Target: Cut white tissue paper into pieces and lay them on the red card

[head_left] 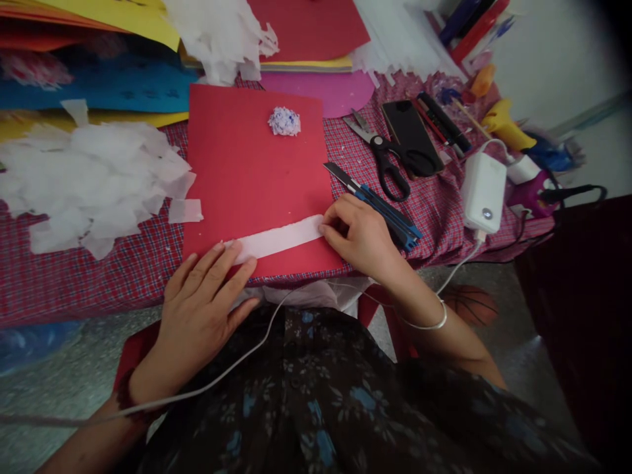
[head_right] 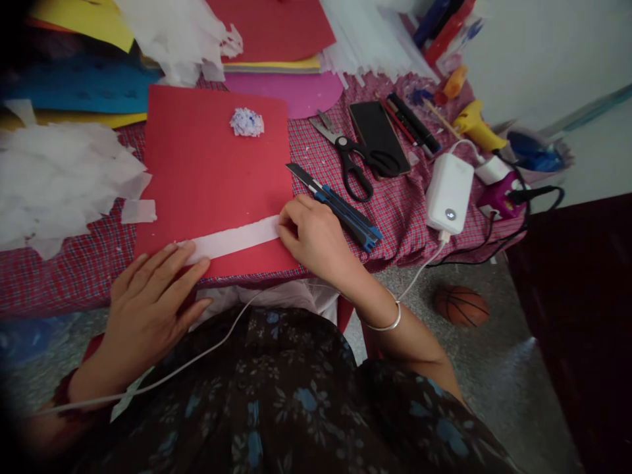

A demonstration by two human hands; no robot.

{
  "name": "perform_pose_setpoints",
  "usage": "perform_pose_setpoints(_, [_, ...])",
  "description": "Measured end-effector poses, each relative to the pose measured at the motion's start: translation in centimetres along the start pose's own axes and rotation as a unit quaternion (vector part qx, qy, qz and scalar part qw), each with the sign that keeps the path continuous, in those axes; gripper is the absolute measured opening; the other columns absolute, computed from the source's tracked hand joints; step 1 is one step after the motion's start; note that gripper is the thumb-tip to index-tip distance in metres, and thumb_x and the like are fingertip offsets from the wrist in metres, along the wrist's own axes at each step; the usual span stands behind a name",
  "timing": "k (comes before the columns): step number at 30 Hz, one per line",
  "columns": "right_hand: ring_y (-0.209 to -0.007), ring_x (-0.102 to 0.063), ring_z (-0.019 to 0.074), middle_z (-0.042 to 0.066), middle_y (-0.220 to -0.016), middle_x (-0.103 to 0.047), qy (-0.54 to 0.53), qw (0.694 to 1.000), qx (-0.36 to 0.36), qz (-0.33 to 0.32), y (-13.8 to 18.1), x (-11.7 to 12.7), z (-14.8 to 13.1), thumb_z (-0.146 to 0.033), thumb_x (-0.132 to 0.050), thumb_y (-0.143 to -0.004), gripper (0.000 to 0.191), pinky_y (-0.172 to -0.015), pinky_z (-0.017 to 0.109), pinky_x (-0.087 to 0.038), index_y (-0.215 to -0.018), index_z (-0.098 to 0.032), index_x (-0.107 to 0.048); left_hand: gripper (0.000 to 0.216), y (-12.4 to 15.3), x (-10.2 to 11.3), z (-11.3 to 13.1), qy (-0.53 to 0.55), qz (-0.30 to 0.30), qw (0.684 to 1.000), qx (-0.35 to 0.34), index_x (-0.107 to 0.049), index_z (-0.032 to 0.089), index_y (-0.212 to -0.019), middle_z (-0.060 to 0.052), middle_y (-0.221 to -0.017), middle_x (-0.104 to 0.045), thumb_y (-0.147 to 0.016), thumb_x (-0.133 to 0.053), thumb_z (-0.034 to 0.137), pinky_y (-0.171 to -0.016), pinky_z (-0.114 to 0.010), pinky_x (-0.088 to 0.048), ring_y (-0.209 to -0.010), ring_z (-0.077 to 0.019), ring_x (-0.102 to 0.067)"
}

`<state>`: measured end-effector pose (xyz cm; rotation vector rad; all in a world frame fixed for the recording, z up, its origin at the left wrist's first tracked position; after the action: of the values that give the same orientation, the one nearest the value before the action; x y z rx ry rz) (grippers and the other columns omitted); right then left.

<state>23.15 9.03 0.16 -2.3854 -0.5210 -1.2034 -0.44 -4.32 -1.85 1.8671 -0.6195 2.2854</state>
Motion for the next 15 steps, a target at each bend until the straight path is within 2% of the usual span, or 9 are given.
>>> perform_pose_setpoints(5, [-0.073,-0.056,0.0175,0.004,-0.083,-0.061,0.003,0.999,-0.022,0.041,0.0,0.2,0.1,-0.014,-0.056,-0.084,0.006,-0.068,0.030,-0.043,-0.084,-0.019,-0.058,0.063,-0.1,0.1,0.1,0.000,0.005,1.000,0.005,-0.040,0.027,-0.150,-0.014,-0.154,-0.048,-0.092,-0.063,0.032,-0.115,-0.055,-0.035,-0.142,-0.0333,-0.044])
perform_pose_setpoints(7, [-0.075,-0.057,0.0191,0.006,-0.087,-0.062,0.031,0.999,-0.030,0.032,-0.1,0.2,0.0,-0.019,-0.059,-0.086,0.001,-0.069,0.032,-0.043,-0.086,-0.019,-0.059,0.059,-0.2,0.3,0.1,0.003,-0.006,1.000,0.007,-0.042,0.027,-0.149,-0.013,-0.154,-0.048,-0.093,-0.061,0.033,-0.116,-0.055,-0.034,-0.142,-0.0330,-0.045])
perform_pose_setpoints(10, [-0.077,-0.058,0.0206,0.007,-0.088,-0.061,0.057,0.998,-0.022,0.001,-0.3,0.0,-0.2,-0.025,-0.061,-0.088,0.008,-0.071,0.033,-0.043,-0.082,-0.019,-0.059,0.052,-0.5,0.7,-0.1,0.014,-0.022,1.000,0.009,-0.046,0.030,-0.145,-0.011,-0.154,-0.047,-0.095,-0.057,0.035,-0.118,-0.056,-0.030,-0.142,-0.0328,-0.044])
perform_pose_setpoints(15, [-0.081,-0.059,0.0208,0.005,-0.086,-0.062,0.007,1.000,0.001,0.017,0.3,-0.1,0.1,-0.018,-0.059,-0.088,0.008,-0.074,0.034,-0.044,-0.080,-0.019,-0.059,0.044,-0.9,1.6,-0.8,0.039,-0.003,0.999,0.030,-0.050,0.031,-0.139,-0.008,-0.152,-0.050,-0.095,-0.056,0.034,-0.116,-0.055,-0.033,-0.137,-0.0312,-0.049])
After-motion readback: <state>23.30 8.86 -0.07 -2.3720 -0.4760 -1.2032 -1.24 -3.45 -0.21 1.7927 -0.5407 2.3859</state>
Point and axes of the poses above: each hand's wrist, its own y-axis away from the middle knuckle, its own x-axis out of the back of the hand, z = x × y, the point moved 3 cm from there along -y, towards the middle knuckle
